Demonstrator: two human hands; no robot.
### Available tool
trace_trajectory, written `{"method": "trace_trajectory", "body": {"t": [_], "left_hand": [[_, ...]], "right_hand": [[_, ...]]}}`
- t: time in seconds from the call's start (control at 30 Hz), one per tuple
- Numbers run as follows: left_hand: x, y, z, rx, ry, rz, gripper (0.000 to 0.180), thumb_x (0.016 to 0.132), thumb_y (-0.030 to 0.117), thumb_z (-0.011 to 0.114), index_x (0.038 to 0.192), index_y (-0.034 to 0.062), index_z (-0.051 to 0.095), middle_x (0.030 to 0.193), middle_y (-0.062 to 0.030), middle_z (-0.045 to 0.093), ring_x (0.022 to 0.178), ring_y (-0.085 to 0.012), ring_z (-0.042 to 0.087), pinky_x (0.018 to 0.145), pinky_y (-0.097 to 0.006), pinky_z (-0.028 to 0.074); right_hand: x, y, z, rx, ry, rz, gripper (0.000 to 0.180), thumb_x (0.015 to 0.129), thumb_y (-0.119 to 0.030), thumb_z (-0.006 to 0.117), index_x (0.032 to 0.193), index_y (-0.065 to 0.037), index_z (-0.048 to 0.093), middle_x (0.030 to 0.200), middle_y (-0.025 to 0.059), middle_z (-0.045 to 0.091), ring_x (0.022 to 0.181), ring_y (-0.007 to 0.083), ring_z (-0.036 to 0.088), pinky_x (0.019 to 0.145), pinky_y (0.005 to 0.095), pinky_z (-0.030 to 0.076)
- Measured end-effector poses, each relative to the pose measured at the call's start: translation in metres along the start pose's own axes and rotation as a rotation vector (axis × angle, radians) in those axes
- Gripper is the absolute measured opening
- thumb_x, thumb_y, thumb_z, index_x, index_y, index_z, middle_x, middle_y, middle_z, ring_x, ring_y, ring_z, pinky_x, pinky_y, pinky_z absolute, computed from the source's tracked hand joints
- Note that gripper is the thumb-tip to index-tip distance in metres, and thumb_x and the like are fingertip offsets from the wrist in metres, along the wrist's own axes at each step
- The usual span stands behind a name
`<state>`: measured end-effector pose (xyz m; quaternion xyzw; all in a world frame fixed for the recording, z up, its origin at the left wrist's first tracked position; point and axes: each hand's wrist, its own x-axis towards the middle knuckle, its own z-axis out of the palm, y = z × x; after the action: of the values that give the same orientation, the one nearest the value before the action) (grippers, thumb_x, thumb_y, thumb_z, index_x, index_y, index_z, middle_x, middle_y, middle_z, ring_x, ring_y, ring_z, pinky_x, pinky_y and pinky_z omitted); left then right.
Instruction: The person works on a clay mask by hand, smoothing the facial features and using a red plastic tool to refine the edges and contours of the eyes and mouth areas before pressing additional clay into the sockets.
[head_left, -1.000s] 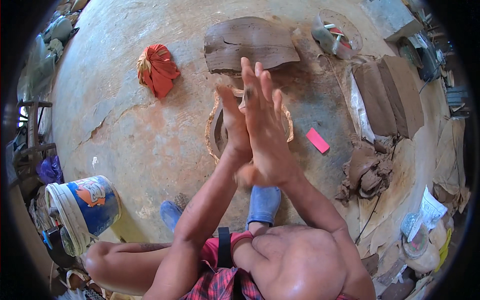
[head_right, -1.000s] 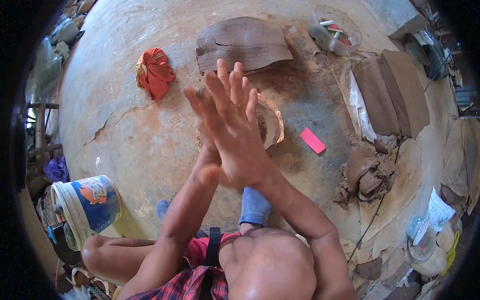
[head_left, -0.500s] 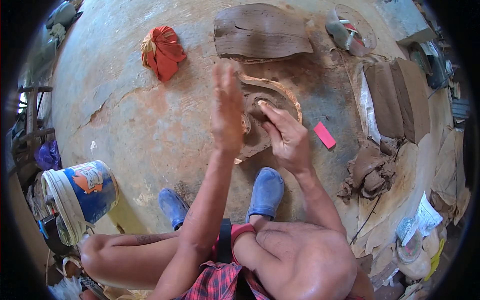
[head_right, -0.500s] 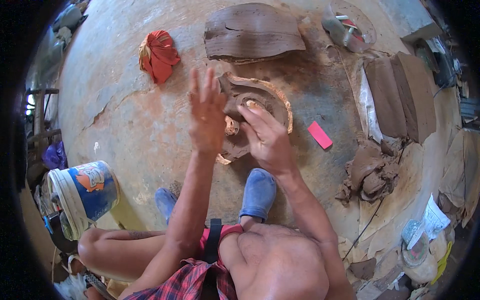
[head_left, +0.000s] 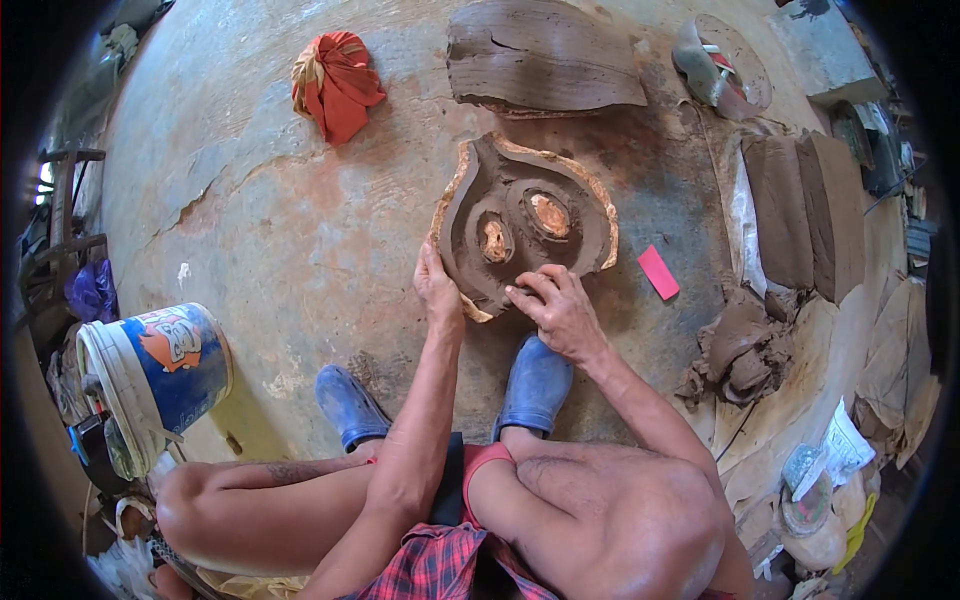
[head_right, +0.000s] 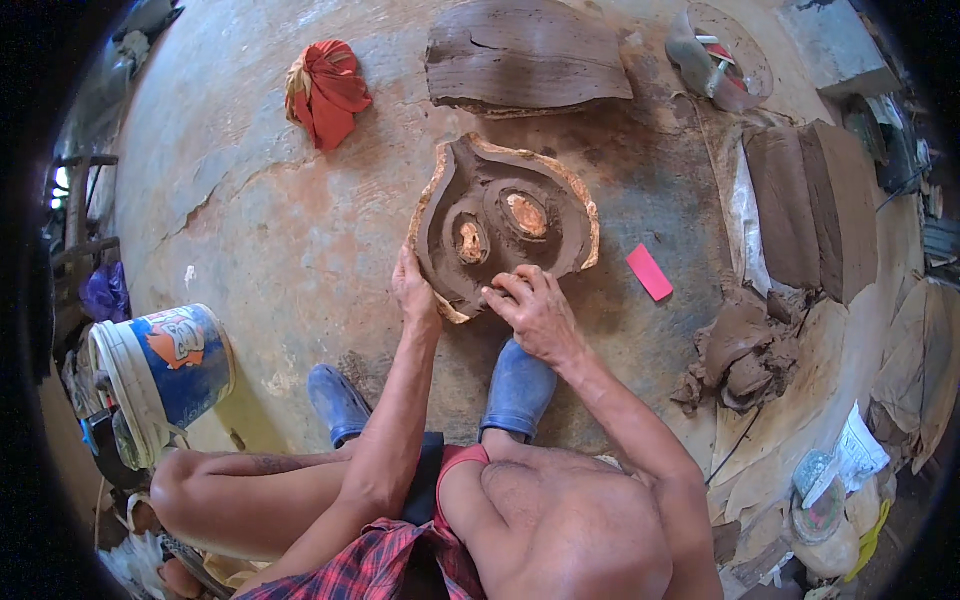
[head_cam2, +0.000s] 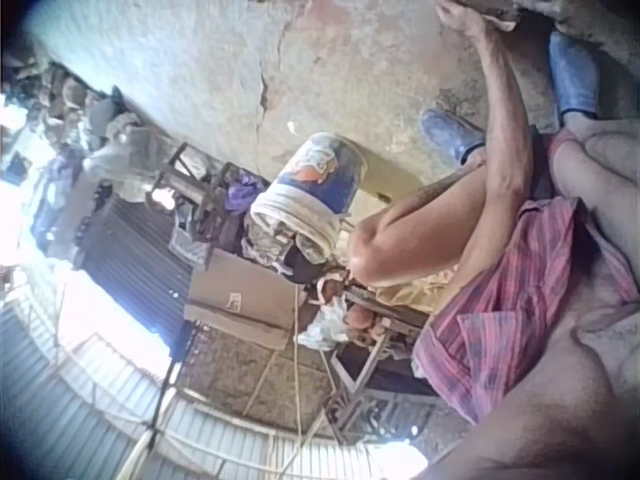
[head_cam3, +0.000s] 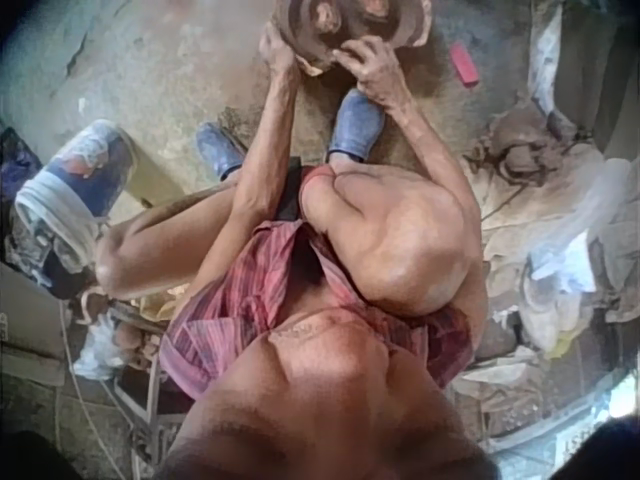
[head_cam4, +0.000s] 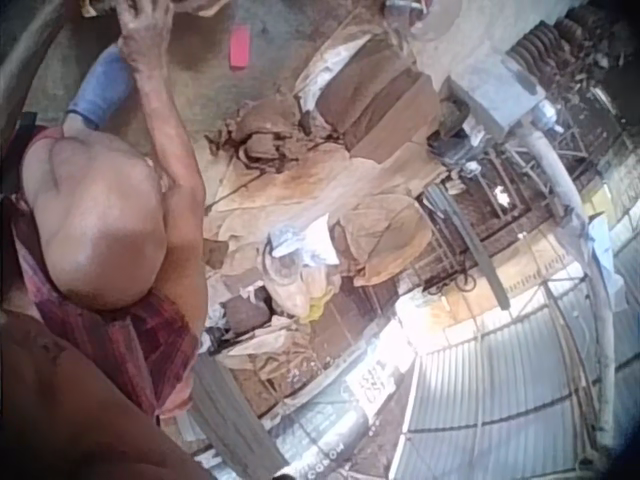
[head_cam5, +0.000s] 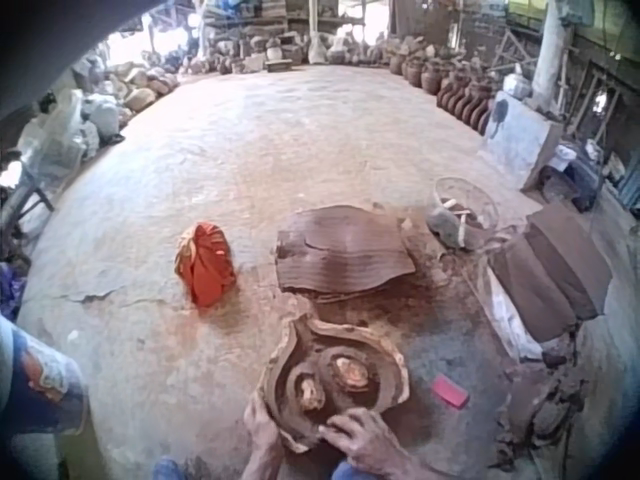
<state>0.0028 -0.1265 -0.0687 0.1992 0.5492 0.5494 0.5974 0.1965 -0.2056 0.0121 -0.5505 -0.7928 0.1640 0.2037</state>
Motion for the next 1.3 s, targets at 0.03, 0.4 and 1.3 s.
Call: {"method": "trace_trajectory", "body": {"t": [0.03,0.4,1.3], "left_hand": [[-0.001,-0.001,0.002,-0.002,-0.005,-0.004,0.038,0.114,0.03,0.048,0.134,0.0008,0.063,0.124,-0.0082,0.071,0.107,-0.0163,0.069,0.093,-0.033,0.057],[-0.049,-0.012,0.004,0.236,0.137,-0.034,0.04,0.115,0.023,0.043,0.14,-0.0044,0.06,0.126,-0.0108,0.07,0.108,-0.0154,0.066,0.093,-0.031,0.054],[-0.062,-0.011,-0.006,0.093,0.021,-0.079,0.04,0.115,0.023,0.043,0.149,0.0025,0.047,0.136,-0.0093,0.061,0.118,-0.0172,0.062,0.099,-0.034,0.054]], "right_hand": [[0.001,0.0,-0.001,-0.057,-0.009,-0.031,0.042,0.082,-0.007,0.067,0.123,-0.011,0.075,0.123,0.0052,0.067,0.12,0.03,0.057,0.103,0.0446,0.047],[-0.026,-0.016,-0.029,0.44,0.45,1.042,0.038,0.098,-0.02,0.07,0.127,0.004,0.069,0.103,0.018,0.073,0.088,0.0321,0.072,0.081,0.0472,0.057],[-0.018,0.011,0.018,0.461,0.168,1.309,0.075,0.066,-0.066,0.091,0.078,0.004,0.069,0.079,0.0247,0.072,0.075,0.0356,0.072,0.07,0.0465,0.054]]}}
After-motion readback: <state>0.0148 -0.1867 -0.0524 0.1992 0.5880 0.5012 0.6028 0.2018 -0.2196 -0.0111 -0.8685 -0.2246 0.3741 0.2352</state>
